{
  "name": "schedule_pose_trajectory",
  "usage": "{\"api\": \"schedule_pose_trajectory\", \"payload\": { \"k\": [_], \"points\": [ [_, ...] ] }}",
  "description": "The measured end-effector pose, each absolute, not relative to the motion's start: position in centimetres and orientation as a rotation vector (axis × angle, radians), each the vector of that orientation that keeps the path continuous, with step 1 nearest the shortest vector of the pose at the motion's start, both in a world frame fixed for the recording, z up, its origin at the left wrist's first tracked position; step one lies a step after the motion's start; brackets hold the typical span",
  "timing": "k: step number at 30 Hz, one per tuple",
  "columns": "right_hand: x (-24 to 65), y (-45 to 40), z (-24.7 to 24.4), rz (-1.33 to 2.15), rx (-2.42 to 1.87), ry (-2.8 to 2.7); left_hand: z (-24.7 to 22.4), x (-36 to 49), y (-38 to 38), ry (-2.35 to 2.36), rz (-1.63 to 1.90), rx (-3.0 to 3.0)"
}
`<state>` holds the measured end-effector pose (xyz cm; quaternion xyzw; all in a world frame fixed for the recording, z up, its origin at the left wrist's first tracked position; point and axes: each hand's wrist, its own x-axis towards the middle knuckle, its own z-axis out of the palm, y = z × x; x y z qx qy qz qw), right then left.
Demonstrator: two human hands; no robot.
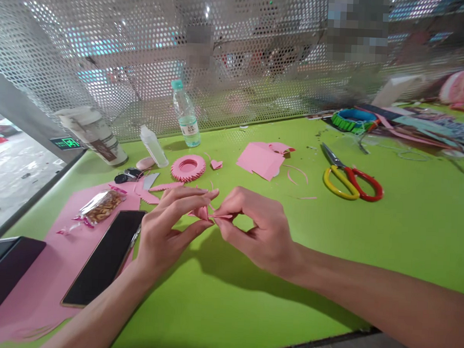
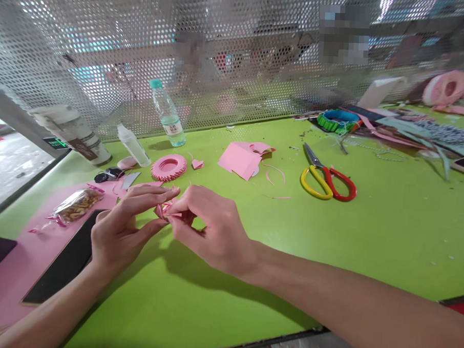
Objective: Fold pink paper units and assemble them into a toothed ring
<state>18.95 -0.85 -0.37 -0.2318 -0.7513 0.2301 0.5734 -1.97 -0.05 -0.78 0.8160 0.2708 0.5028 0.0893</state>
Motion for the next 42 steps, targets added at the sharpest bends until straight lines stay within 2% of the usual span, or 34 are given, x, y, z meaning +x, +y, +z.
{"api": "schedule_pose_trajectory", "payload": {
  "k": [9, 24, 42],
  "points": [
    [19.03, -1.04, -0.14, 0.563, -0.63, -1.76, -0.62, -1.92, -0.13, 0.825, 1.5, 2.46],
    [19.02, -0.71, -0.15, 0.857, -0.842, -1.695, -0.39, -1.81, -0.01, 0.933, 1.469, 2.672],
    [18.99, -0.96, -0.27, 0.86, -0.827, -1.669, -0.89, -1.87, 0.13, 0.986, 1.442, 2.508]
  ]
}}
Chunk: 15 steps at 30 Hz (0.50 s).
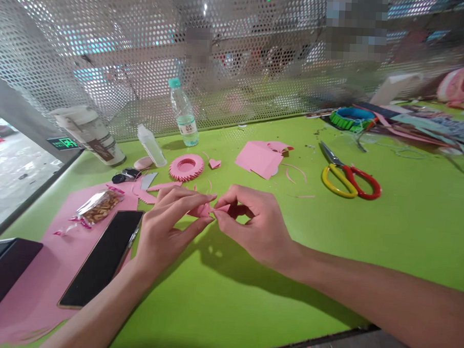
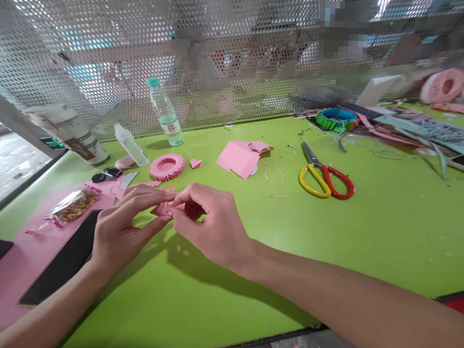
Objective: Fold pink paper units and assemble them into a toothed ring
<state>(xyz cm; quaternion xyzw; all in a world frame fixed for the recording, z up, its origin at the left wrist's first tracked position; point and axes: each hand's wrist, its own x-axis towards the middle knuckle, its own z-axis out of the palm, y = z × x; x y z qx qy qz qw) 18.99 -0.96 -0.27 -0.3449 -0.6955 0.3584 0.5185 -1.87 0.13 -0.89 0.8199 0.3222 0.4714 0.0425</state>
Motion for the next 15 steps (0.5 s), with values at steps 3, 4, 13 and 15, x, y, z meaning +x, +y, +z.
{"api": "schedule_pose_trajectory", "payload": {
  "k": [3, 4, 13, 15],
  "points": [
    [19.0, -1.01, -0.17, 0.853, -0.841, -1.673, -0.75, -1.82, 0.09, 0.976, 1.449, 2.527],
    [19.0, -1.02, -0.11, 0.85, -0.847, -1.673, -0.69, -1.8, 0.09, 0.967, 1.454, 2.539],
    [18.86, -0.94, 0.03, 0.97, -0.89, -1.606, -0.57, -1.7, 0.21, 0.931, 1.467, 2.603],
    [18.89, -0.91, 0.02, 0.978, -0.889, -1.605, -0.55, -1.72, 0.17, 0.937, 1.454, 2.607]
  ]
}}
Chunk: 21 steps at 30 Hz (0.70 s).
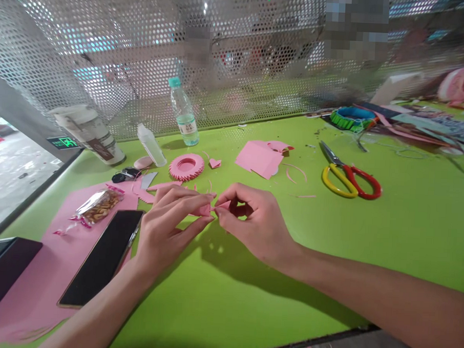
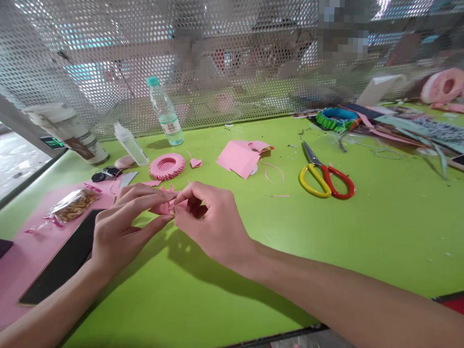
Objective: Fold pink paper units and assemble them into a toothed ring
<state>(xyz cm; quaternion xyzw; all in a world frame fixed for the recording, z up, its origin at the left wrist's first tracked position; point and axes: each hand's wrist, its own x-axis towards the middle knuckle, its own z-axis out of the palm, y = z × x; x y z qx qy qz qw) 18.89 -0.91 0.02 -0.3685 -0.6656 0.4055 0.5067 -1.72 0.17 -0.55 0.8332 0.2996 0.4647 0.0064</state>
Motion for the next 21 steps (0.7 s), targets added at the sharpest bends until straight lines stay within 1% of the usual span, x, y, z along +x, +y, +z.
{"api": "schedule_pose_trajectory", "payload": {
  "k": [5, 8, 12, 15, 21],
  "points": [
    [19.0, -0.8, -0.1, 0.979, -0.895, -1.656, -0.4, -1.7, -0.1, 0.962, 1.398, 2.652],
    [19.0, -0.7, -0.4, 1.08, -0.887, -1.634, -0.3, -1.6, -0.2, 0.993, 1.363, 2.686],
    [19.1, -0.1, -0.8, 1.271, -0.81, -1.472, -0.4, -1.6, -0.1, 1.088, 1.377, 2.646],
    [19.3, 0.4, -1.0, 1.295, -0.757, -1.467, -0.6, -1.7, 0.0, 1.145, 1.372, 2.605],
    [19.4, 0.9, -1.5, 1.355, -0.699, -1.461, -1.0, -1.8, 0.2, 1.067, 1.356, 2.61]
  ]
}}
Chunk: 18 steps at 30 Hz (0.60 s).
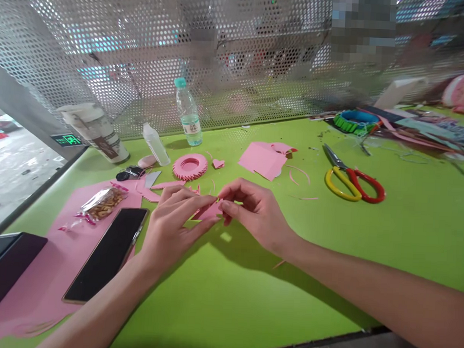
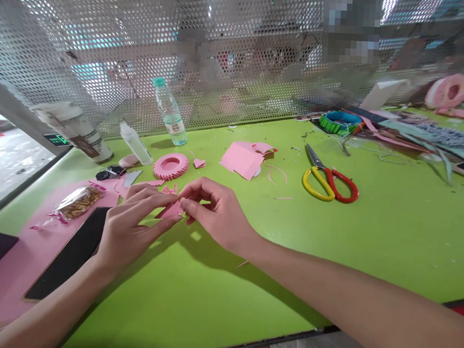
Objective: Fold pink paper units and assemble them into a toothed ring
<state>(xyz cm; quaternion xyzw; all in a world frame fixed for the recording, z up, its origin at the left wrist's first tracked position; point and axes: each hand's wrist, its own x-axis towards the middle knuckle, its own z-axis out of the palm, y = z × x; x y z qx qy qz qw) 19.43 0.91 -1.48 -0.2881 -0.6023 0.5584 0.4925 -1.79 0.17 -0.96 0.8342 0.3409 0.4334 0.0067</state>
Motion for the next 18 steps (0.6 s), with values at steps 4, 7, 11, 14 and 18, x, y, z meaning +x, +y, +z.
{"api": "schedule_pose_trajectory", "payload": {
  "k": [4, 7, 11, 14, 18],
  "points": [
    [19.4, 1.1, -1.6, 1.416, -0.691, -1.459, -1.1, -1.9, 0.3, 1.05, 1.365, 2.605],
    [19.3, 1.3, -1.4, 1.458, -0.7, -1.46, -1.2, -2.0, 0.3, 1.051, 1.36, 2.572],
    [19.4, 1.3, -1.4, 1.428, -0.792, -1.462, -0.8, -2.0, 0.5, 1.234, 1.322, 2.318],
    [19.5, 1.2, -1.8, 1.189, -0.959, -1.654, -0.4, -2.1, 0.9, 1.486, 1.385, 1.764],
    [19.3, 0.8, -2.3, 0.701, -0.942, -2.241, -0.5, -2.2, 1.5, 1.365, 1.524, 1.166]
  ]
}}
